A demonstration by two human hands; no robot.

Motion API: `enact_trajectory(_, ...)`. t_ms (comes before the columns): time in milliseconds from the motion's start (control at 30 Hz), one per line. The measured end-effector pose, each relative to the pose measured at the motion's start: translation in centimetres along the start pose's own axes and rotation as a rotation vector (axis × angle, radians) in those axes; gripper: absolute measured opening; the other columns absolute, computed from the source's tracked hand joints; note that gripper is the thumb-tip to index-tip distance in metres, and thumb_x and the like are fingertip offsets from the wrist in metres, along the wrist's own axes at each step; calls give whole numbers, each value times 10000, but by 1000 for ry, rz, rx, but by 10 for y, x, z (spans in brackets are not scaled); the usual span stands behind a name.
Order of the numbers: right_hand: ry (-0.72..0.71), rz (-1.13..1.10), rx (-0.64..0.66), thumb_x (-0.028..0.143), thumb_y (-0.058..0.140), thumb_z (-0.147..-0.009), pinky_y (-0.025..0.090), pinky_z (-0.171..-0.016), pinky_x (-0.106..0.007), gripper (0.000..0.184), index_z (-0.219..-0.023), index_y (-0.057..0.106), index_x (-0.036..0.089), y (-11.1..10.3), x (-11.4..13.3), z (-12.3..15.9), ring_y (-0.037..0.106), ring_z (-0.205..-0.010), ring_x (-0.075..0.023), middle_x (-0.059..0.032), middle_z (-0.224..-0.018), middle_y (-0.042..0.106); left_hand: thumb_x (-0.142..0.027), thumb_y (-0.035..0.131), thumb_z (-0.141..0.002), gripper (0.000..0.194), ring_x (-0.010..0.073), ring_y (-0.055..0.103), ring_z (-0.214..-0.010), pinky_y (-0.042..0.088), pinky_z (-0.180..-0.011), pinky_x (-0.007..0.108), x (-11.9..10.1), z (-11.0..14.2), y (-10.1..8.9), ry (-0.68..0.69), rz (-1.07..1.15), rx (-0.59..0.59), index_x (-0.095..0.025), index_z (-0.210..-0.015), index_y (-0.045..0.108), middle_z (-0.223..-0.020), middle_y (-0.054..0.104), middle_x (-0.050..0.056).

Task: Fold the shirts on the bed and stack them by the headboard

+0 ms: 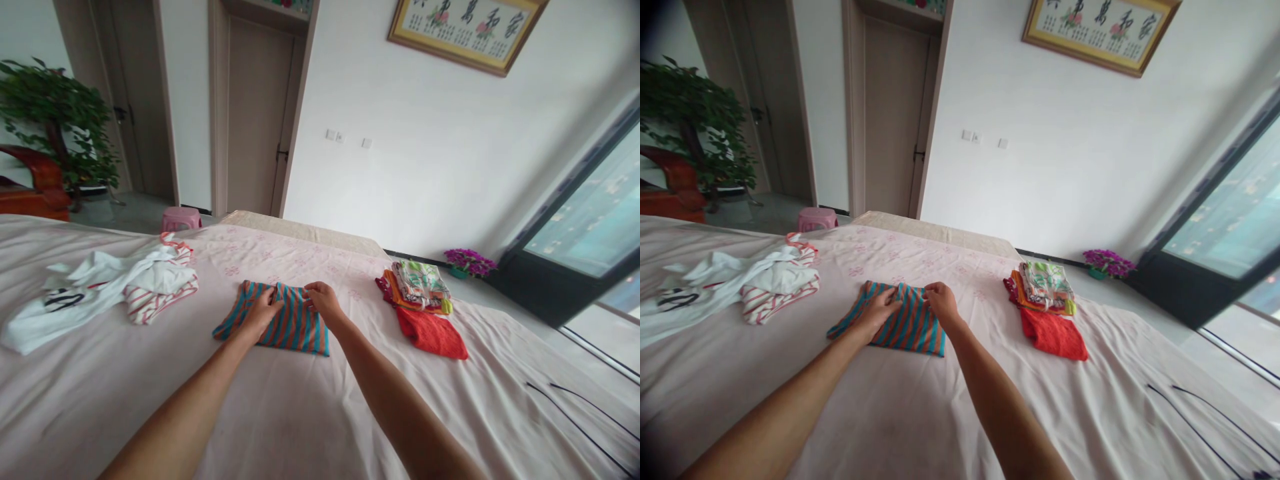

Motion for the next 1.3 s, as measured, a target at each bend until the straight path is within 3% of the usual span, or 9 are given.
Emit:
enact_trajectory(133, -283, 398, -152, 262, 524, -883, 480, -901, -304, 222, -1051, 663, 221, -25, -21, 16, 637, -1020, -189, -43, -1062, 710, -177, 522, -821, 529, 269, 673, -1075, 532, -940, 433, 1, -2, 6, -34, -16, -26, -193, -1349, 557, -1099, 745, 84)
enact_trajectory(267, -468, 627, -52, 271, 520, -914, 363, -1073, -357, 341, -1237, 610, 214, -19, -40, 31, 516, -1240, -226, -81, -1297, 619, -108, 468, -814, 503, 278, 633, -1160, 488, -1010, 469, -5, 1, -3, -43, -77, -47, -192, -1293, 600, -1194, 709, 103)
enact_trajectory(400, -410, 635, -98, 274, 500, -925, 337, -1100, -341, 402, -1310, 567, 179, -17, -53, 32, 463, -1295, -231, -103, -1406, 530, -101, 401, -865, 481, 248, 453, -1368, 337, -1167, 456, -30, 12, -6, 186, -307, -84, -194, -1294, 600, -1404, 574, 88)
enact_trajectory(500, -350, 674, -193, 262, 473, -926, 342, -1087, -341, 393, -1290, 581, 160, -22, -55, 32, 486, -1259, -249, -125, -1372, 547, -235, 386, -943, 455, 264, 365, -1428, 292, -1191, 454, -43, 21, 7, 352, -478, -43, -137, -1361, 537, -1472, 501, 131)
enact_trajectory(667, -169, 713, -218, 323, 460, -929, 420, -959, -339, 414, -1304, 553, 174, -34, -51, 33, 577, -1146, -261, -142, -1183, 650, -446, 454, -935, 547, 329, 348, -1433, 288, -1169, 510, -32, 29, 28, 320, -621, 78, -147, -1390, 506, -1458, 513, 160)
enact_trajectory(900, 65, 518, 11, 485, 615, -806, 495, -731, -336, 419, -1091, 649, 180, -36, -48, 24, 691, -880, -276, -119, -974, 728, -521, 409, -944, 571, 336, 352, -1429, 291, -1157, 509, -23, 30, 28, 284, -645, 88, -178, -1388, 517, -1455, 519, 153)
enact_trajectory(1033, 117, -65, 73, 361, 718, -674, 503, -615, -297, 358, -977, 666, 178, -22, -44, 30, 692, -739, -245, -63, -810, 730, -511, 395, -953, 561, 344, 349, -1429, 280, -1157, 526, -27, 32, 29, 300, -662, 69, -176, -1385, 522, -1472, 498, 159)
enact_trajectory(1167, 34, -511, 73, 356, 699, -637, 534, -636, -310, 411, -999, 649, 170, -21, -32, 43, 691, -727, -239, -65, -810, 728, -502, 373, -964, 570, 361, 367, -1417, 275, -1151, 559, -42, 39, 42, 292, -611, 36, -141, -1377, 524, -1458, 500, 199)
enact_trajectory(1300, -18, -335, -18, 413, 534, -741, 541, -634, -331, 435, -1083, 627, 161, -51, -32, 48, 694, -732, -252, -85, -822, 726, -507, 334, -978, 580, 323, 357, -1430, 273, -1166, 551, -65, 49, 65, 346, -364, 106, -138, -1397, 491, -1456, 507, 183)
Point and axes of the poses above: each hand's wrist, its own z-axis away from the middle knuckle, its own y-axis out of the palm, x = y × z, the point moved 3 cm from there along -z, towards the middle knuckle
